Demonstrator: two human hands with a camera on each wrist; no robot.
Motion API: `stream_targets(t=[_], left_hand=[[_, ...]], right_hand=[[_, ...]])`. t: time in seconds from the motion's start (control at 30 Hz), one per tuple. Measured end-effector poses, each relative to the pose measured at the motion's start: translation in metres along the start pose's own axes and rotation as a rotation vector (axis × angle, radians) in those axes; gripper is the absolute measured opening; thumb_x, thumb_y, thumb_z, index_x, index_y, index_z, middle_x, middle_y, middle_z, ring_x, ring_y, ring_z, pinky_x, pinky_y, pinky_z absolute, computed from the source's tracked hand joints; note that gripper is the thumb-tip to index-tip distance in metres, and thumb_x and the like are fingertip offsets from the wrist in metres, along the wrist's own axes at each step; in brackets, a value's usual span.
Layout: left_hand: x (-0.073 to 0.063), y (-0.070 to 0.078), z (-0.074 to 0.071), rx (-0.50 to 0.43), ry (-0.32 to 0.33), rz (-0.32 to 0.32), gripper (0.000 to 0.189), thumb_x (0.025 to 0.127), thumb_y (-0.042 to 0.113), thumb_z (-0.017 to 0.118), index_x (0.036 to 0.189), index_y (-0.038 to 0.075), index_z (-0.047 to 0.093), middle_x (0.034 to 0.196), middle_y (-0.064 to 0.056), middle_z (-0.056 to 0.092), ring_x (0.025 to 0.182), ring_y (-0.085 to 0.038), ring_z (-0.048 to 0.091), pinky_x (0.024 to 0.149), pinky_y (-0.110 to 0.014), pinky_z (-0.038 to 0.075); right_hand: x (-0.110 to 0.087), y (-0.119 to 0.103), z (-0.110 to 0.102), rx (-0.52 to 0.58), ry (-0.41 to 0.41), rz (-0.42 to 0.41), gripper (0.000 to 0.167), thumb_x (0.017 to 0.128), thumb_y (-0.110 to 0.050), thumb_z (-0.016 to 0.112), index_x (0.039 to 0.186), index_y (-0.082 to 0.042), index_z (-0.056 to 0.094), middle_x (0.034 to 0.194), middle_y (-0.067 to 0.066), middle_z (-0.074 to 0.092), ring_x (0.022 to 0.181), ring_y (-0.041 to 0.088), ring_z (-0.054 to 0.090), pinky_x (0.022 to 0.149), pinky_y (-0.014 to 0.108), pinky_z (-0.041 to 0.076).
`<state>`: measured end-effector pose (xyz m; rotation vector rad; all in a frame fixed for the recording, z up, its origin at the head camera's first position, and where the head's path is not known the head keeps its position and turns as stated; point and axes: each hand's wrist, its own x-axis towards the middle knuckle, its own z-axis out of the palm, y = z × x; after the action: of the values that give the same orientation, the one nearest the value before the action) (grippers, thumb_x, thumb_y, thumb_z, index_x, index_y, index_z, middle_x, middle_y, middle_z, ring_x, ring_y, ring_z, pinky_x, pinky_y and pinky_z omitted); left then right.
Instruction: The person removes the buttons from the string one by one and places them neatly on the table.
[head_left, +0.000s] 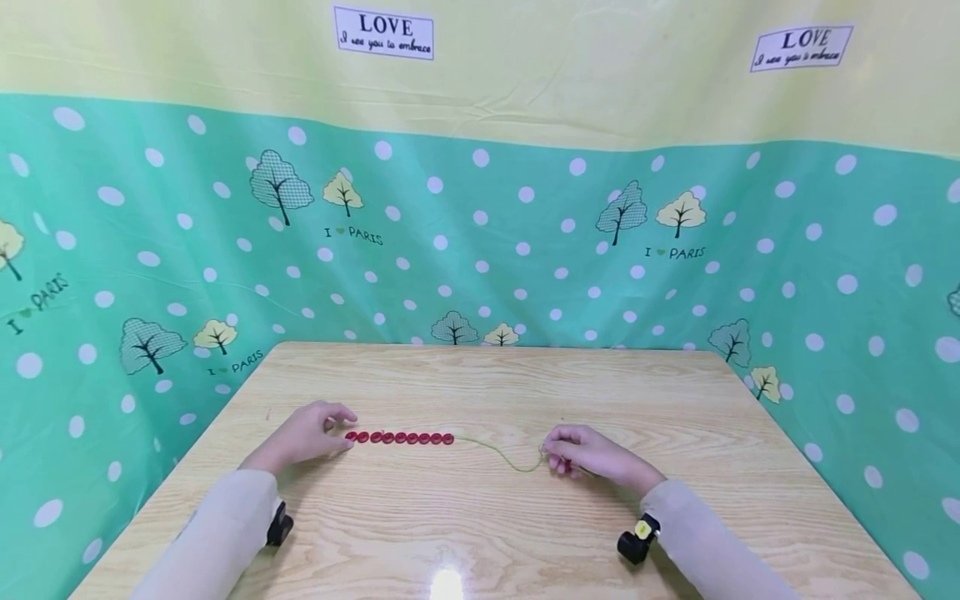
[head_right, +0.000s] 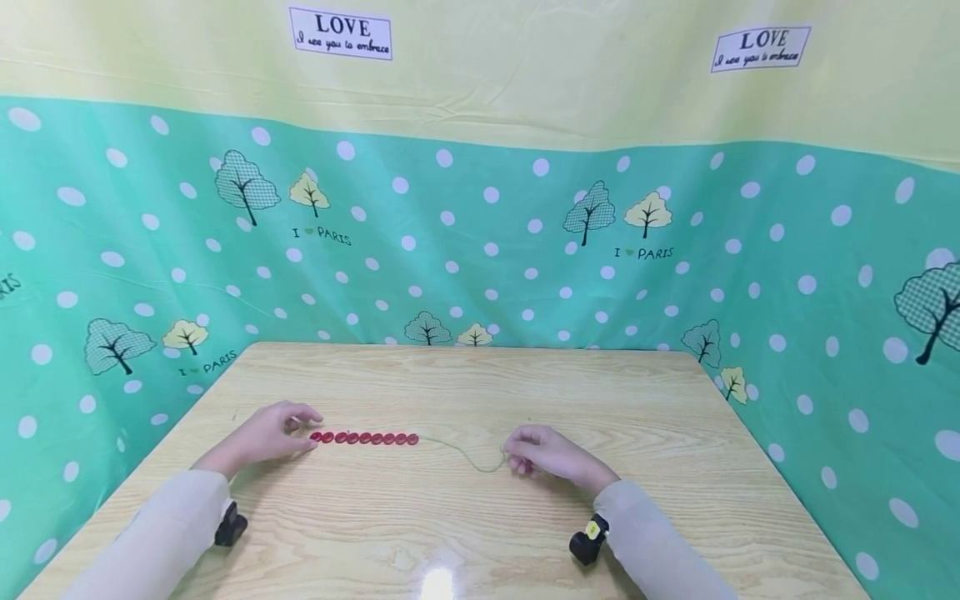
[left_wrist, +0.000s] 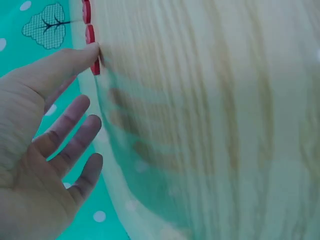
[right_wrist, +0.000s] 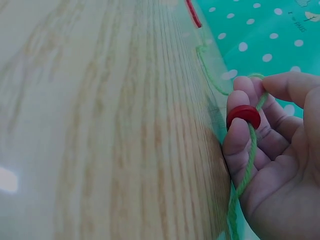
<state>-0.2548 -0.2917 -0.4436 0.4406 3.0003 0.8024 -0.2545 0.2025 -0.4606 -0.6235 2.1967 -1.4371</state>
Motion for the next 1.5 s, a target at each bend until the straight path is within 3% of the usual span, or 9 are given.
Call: stream_targets(t=[0.23, 0.4, 0.6, 0.83, 1.1, 1.5], left_hand=[[0.006, 0.021, 0.001, -0.002, 0.07, 0.064, 0.033, 0.084, 0.013, 0.08, 0.115, 0.013, 0.07, 0.113, -0.01, 0.063, 0.108, -0.037, 0.059, 0.09, -0.056, 0.049], [0.016, 0.045, 0.01, -0.05, 0.073, 0.15, 0.033, 0.085, 0.014, 0.079, 0.116, 0.012, 0.07, 0.115, -0.011, 0.064, 0.108, -0.037, 0.058, 0.09, -0.054, 0.049], [0.026, 0.075, 0.024, -0.078, 0.034, 0.274, 0.033, 0.083, 0.012, 0.08, 0.115, 0.012, 0.071, 0.113, -0.01, 0.066, 0.105, -0.036, 0.059, 0.089, -0.051, 0.049], [0.034, 0.102, 0.041, -0.118, -0.037, 0.359, 0.03, 0.086, 0.013, 0.079, 0.115, 0.01, 0.07, 0.112, -0.007, 0.066, 0.104, -0.033, 0.06, 0.09, -0.051, 0.05], [0.042, 0.128, 0.059, -0.167, -0.125, 0.378, 0.025, 0.091, 0.012, 0.074, 0.116, 0.01, 0.069, 0.114, -0.007, 0.067, 0.104, -0.029, 0.06, 0.091, -0.051, 0.049], [0.052, 0.164, 0.082, -0.178, -0.178, 0.425, 0.028, 0.091, 0.018, 0.075, 0.118, 0.012, 0.069, 0.115, -0.004, 0.068, 0.106, -0.023, 0.061, 0.093, -0.04, 0.05]], right_hand=[[0.001, 0.0, 0.0, 0.026, 0.001, 0.008, 0.033, 0.106, -0.028, 0.052, 0.113, 0.002, 0.062, 0.09, 0.009, 0.064, 0.076, 0.018, 0.056, 0.061, 0.023, 0.048], [0.001, -0.001, 0.0, 0.045, 0.001, 0.013, 0.034, 0.106, -0.028, 0.051, 0.114, 0.003, 0.062, 0.09, 0.009, 0.064, 0.076, 0.017, 0.056, 0.061, 0.023, 0.048], [0.001, -0.003, 0.001, 0.046, 0.002, 0.012, 0.034, 0.107, -0.029, 0.051, 0.114, 0.002, 0.062, 0.09, 0.008, 0.063, 0.075, 0.017, 0.055, 0.06, 0.023, 0.047], [0.002, -0.002, 0.002, 0.066, -0.007, -0.005, 0.034, 0.107, -0.028, 0.05, 0.113, 0.004, 0.061, 0.09, 0.009, 0.063, 0.076, 0.018, 0.055, 0.061, 0.024, 0.048], [0.004, -0.004, 0.002, 0.061, -0.002, -0.021, 0.034, 0.107, -0.028, 0.049, 0.112, 0.003, 0.062, 0.09, 0.009, 0.064, 0.078, 0.019, 0.057, 0.064, 0.024, 0.05], [0.005, -0.009, 0.003, 0.055, -0.008, -0.066, 0.035, 0.108, -0.026, 0.048, 0.114, 0.006, 0.059, 0.092, 0.014, 0.064, 0.079, 0.018, 0.057, 0.067, 0.027, 0.05]])
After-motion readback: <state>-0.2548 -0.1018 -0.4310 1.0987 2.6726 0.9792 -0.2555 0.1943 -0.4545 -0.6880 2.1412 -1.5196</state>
